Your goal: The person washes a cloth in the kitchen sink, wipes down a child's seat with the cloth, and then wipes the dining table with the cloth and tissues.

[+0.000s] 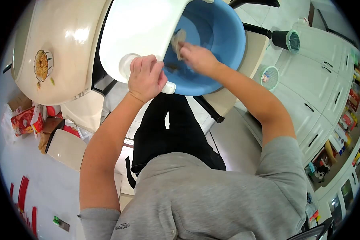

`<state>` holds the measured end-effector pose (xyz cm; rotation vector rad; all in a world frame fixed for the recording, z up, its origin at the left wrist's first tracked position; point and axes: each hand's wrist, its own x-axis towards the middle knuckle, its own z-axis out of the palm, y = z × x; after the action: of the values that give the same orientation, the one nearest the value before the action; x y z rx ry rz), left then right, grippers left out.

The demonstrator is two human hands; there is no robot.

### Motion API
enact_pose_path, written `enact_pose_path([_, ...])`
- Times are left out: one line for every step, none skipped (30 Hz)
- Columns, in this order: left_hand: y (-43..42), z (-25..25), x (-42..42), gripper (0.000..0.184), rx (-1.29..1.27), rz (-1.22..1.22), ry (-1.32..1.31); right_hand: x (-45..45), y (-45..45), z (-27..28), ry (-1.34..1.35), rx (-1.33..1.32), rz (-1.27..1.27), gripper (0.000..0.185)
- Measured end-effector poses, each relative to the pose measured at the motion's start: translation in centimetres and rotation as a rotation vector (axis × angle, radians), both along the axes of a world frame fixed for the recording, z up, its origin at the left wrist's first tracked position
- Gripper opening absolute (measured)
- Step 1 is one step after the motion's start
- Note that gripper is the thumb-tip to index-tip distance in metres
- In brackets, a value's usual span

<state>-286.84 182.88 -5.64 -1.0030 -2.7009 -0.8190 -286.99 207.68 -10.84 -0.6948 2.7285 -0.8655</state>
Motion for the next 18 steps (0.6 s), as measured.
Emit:
enact_pose_path([0.0, 0.0, 0.0, 0.037, -0.002, -0.002, 0.000, 0.5, 0.3, -0.8, 0.003, 0.007, 0.002, 0.021])
enact_pose_path([0.0, -0.1, 0.0, 0.037, -0.003, -0.004, 0.000, 0.9, 0.7, -1.6, -0.042, 0.027, 0.144, 0.027])
enact_pose_path([0.0, -0.2, 0.1, 0.037, 0.004, -0.002, 0.002, 0.6, 0.7, -1.3, -0.064, 0.042, 0.217, 0.030])
enact_pose_path([-0.1, -0.2, 0.1, 0.037, -0.001, -0.007, 0.000, 0.3, 0.7, -1.0, -0.088, 0.055, 0.290, 0.034])
enact_pose_path([-0.2, -0.2, 0.1, 0.038, -0.007, -0.008, -0.003, -0.6, 0.5, -0.9, -0.218, 0.164, 0.233, 0.040])
enact_pose_path([-0.2, -0.3, 0.0, 0.038, -0.003, 0.001, -0.002, -1.3, 0.2, -0.9, -0.345, 0.273, 0.176, 0.047])
enact_pose_path([-0.2, -0.2, 0.1, 0.035, -0.021, 0.005, -0.010, -1.6, -0.1, -1.4, -0.350, 0.275, 0.186, 0.047])
enact_pose_path([-0.2, -0.1, 0.2, 0.032, -0.042, 0.009, -0.019, -1.8, -0.3, -1.8, -0.292, 0.284, 0.258, 0.057])
enact_pose_path([-0.2, 0.0, 0.3, 0.032, -0.044, 0.019, -0.022, -2.1, -0.5, -2.3, -0.230, 0.292, 0.331, 0.067])
enact_pose_path([-0.1, 0.1, 0.2, 0.031, -0.046, 0.019, -0.025, -2.1, -0.7, -2.8, -0.227, 0.290, 0.346, 0.067])
enact_pose_path([0.0, 0.1, 0.2, 0.031, -0.050, 0.021, -0.029, -2.1, -1.0, -3.3, -0.196, 0.262, 0.347, 0.072])
enact_pose_path([0.1, 0.3, 0.2, 0.031, -0.056, 0.036, -0.032, -2.2, -1.2, -3.2, -0.168, 0.231, 0.347, 0.077])
enact_pose_path([0.1, 0.4, 0.1, 0.032, -0.063, 0.033, -0.043, -2.6, -1.1, -3.0, -0.167, 0.225, 0.362, 0.077])
enact_pose_path([0.2, 0.5, 0.1, 0.032, -0.072, 0.030, -0.058, -2.8, -0.8, -3.0, -0.201, 0.209, 0.379, 0.079])
enact_pose_path([0.2, 0.4, 0.1, 0.032, -0.079, 0.042, -0.067, -2.9, -0.6, -2.9, -0.239, 0.192, 0.394, 0.082])
enact_pose_path([0.2, 0.5, 0.2, 0.034, -0.066, 0.030, -0.066, -3.1, -0.5, -3.0, -0.245, 0.185, 0.406, 0.082])
enact_pose_path([0.2, 0.4, 0.1, 0.036, -0.051, 0.019, -0.060, -3.5, -0.4, -3.0, -0.263, 0.142, 0.437, 0.084])
enact_pose_path([0.2, 0.4, 0.1, 0.036, -0.055, 0.031, -0.063, -4.0, -0.3, -2.9, -0.280, 0.099, 0.468, 0.085])
